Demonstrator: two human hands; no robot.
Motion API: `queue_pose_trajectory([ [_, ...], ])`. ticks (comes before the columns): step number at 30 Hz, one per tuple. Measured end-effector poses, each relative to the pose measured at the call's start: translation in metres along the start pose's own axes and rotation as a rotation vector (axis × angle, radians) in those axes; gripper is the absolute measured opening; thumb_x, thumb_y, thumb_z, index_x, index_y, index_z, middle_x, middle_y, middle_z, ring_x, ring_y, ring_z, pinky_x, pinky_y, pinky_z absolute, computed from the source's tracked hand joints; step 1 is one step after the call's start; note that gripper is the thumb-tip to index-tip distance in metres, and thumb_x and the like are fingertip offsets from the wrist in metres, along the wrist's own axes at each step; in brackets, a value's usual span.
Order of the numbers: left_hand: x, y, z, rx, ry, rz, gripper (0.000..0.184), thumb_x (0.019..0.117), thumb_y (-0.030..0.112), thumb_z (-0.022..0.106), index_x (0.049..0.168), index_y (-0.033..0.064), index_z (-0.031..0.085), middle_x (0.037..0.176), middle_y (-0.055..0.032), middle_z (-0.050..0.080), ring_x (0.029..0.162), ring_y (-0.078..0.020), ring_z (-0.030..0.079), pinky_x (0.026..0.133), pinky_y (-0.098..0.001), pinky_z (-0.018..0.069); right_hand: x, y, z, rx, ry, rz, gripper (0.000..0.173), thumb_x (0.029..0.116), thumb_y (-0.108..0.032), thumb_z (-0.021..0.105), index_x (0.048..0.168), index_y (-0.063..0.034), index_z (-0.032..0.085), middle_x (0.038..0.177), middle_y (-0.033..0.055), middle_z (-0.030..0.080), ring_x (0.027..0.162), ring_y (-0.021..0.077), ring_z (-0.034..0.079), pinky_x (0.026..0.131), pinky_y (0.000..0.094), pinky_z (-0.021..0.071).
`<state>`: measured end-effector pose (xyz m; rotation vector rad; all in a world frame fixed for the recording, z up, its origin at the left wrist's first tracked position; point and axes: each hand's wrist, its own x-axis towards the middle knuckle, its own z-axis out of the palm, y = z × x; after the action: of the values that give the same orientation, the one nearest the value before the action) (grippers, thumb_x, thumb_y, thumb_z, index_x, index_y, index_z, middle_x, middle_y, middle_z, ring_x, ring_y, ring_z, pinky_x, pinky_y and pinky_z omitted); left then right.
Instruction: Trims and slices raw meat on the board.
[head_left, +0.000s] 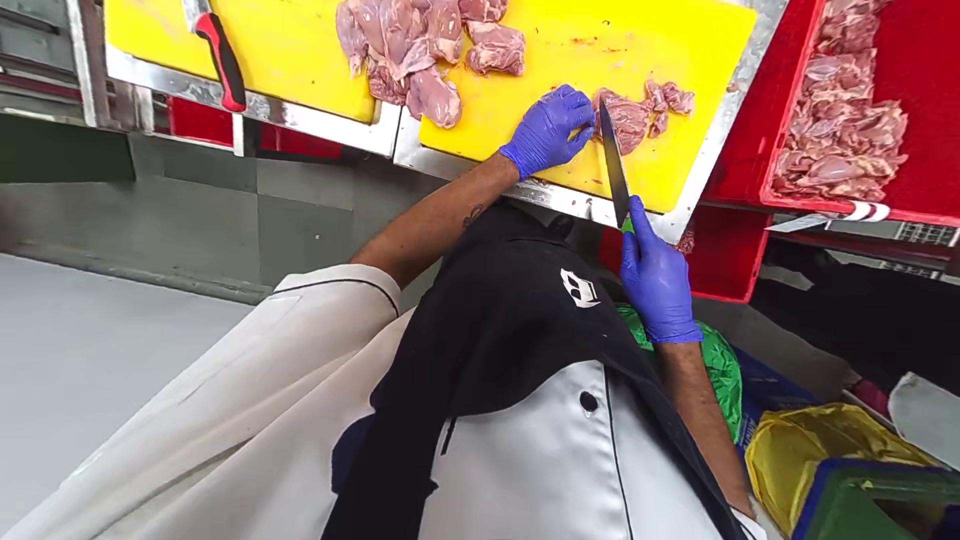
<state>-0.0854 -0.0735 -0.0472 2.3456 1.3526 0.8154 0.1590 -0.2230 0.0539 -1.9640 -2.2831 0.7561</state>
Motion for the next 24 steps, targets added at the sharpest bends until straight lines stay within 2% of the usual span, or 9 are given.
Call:
queue_pose_trajectory([
  [3, 0.000, 0.001, 0.001, 0.013, 0.004, 0.011, 0.019, 0.0964, 0.019, 0.062, 0.099, 0.0087, 0.077, 0.106, -0.0084, 0.075, 0.113, -0.0273, 0.067, 0.099, -0.0395, 0.0527, -0.001, 0.003, -0.009, -0.031, -0.036, -0.010, 0.050, 0.1093, -0.027, 0.038, 0.159, -0.0241, 0.042, 0.093, 0.0168, 0.072, 0.081, 0.0343, 0.070, 0.073, 0.0529, 0.0549],
  [7, 0.000, 0.004, 0.001, 0.043, -0.013, 0.018, 0.020, 0.0971, 0.019, 0.060, 0.098, 0.0076, 0.077, 0.105, -0.0096, 0.074, 0.112, -0.0292, 0.066, 0.097, -0.0397, 0.0523, 0.013, -0.004, -0.012, -0.101, -0.051, -0.010, 0.051, 0.1094, -0.026, 0.036, 0.160, -0.0257, 0.039, 0.090, 0.0174, 0.071, 0.077, 0.0370, 0.070, 0.066, 0.0559, 0.0537],
  [11, 0.001, 0.005, -0.001, 0.055, -0.022, 0.039, 0.020, 0.0972, 0.019, 0.061, 0.097, 0.0069, 0.077, 0.104, -0.0101, 0.074, 0.110, -0.0293, 0.067, 0.097, -0.0397, 0.0530, 0.072, -0.031, -0.004, -0.064, -0.070, 0.023, 0.053, 0.1103, -0.026, 0.036, 0.163, -0.0290, 0.029, 0.086, 0.0188, 0.069, 0.077, 0.0411, 0.069, 0.065, 0.0605, 0.0533],
  [14, 0.002, 0.006, -0.003, 0.061, -0.046, 0.037, 0.020, 0.0966, 0.019, 0.063, 0.099, 0.0064, 0.078, 0.106, -0.0106, 0.074, 0.112, -0.0304, 0.067, 0.097, -0.0420, 0.0533, 0.094, -0.050, 0.002, 0.015, 0.002, 0.001, 0.052, 0.1104, -0.023, 0.037, 0.162, -0.0224, 0.029, 0.075, 0.0193, 0.065, 0.061, 0.0405, 0.065, 0.050, 0.0567, 0.0505],
  [16, 0.004, 0.004, -0.005, 0.064, -0.047, 0.040, 0.019, 0.0961, 0.020, 0.063, 0.098, 0.0077, 0.077, 0.106, -0.0098, 0.074, 0.112, -0.0302, 0.067, 0.097, -0.0422, 0.0534, 0.083, -0.047, 0.003, 0.020, -0.006, 0.010, 0.053, 0.1100, -0.022, 0.038, 0.162, -0.0237, 0.028, 0.075, 0.0191, 0.065, 0.060, 0.0405, 0.065, 0.048, 0.0568, 0.0507],
  [19, 0.011, -0.007, -0.012, 0.049, -0.035, -0.043, 0.019, 0.0968, 0.022, 0.062, 0.097, 0.0095, 0.077, 0.106, -0.0085, 0.074, 0.111, -0.0279, 0.067, 0.098, -0.0417, 0.0531, 0.031, -0.017, 0.006, -0.025, -0.093, 0.054, 0.054, 0.1103, -0.027, 0.035, 0.163, -0.0316, 0.027, 0.088, 0.0176, 0.069, 0.077, 0.0398, 0.069, 0.065, 0.0590, 0.0546],
  [21, 0.018, -0.017, -0.023, 0.019, -0.043, -0.196, 0.022, 0.0949, 0.024, 0.064, 0.106, 0.0089, 0.077, 0.113, -0.0094, 0.074, 0.115, -0.0268, 0.066, 0.103, -0.0413, 0.0512, -0.023, 0.005, 0.001, -0.012, -0.138, 0.063, 0.051, 0.1105, -0.029, 0.035, 0.162, -0.0284, 0.034, 0.093, 0.0179, 0.071, 0.081, 0.0383, 0.070, 0.070, 0.0580, 0.0555],
  [22, 0.023, -0.022, -0.029, 0.006, -0.056, -0.241, 0.029, 0.0933, 0.025, 0.066, 0.115, 0.0084, 0.074, 0.119, -0.0102, 0.072, 0.117, -0.0270, 0.065, 0.105, -0.0416, 0.0498, -0.044, 0.012, -0.006, 0.028, -0.148, 0.070, 0.051, 0.1104, -0.028, 0.036, 0.161, -0.0269, 0.037, 0.094, 0.0177, 0.072, 0.079, 0.0367, 0.070, 0.070, 0.0575, 0.0561],
  [24, 0.028, -0.024, -0.036, 0.018, -0.156, -0.213, 0.044, 0.0923, 0.028, 0.067, 0.131, 0.0077, 0.068, 0.129, -0.0119, 0.069, 0.124, -0.0294, 0.062, 0.109, -0.0434, 0.0473, -0.072, 0.026, -0.020, 0.163, -0.134, 0.068, 0.049, 0.1093, -0.028, 0.040, 0.158, -0.0245, 0.043, 0.090, 0.0147, 0.073, 0.069, 0.0283, 0.068, 0.065, 0.0522, 0.0561],
])
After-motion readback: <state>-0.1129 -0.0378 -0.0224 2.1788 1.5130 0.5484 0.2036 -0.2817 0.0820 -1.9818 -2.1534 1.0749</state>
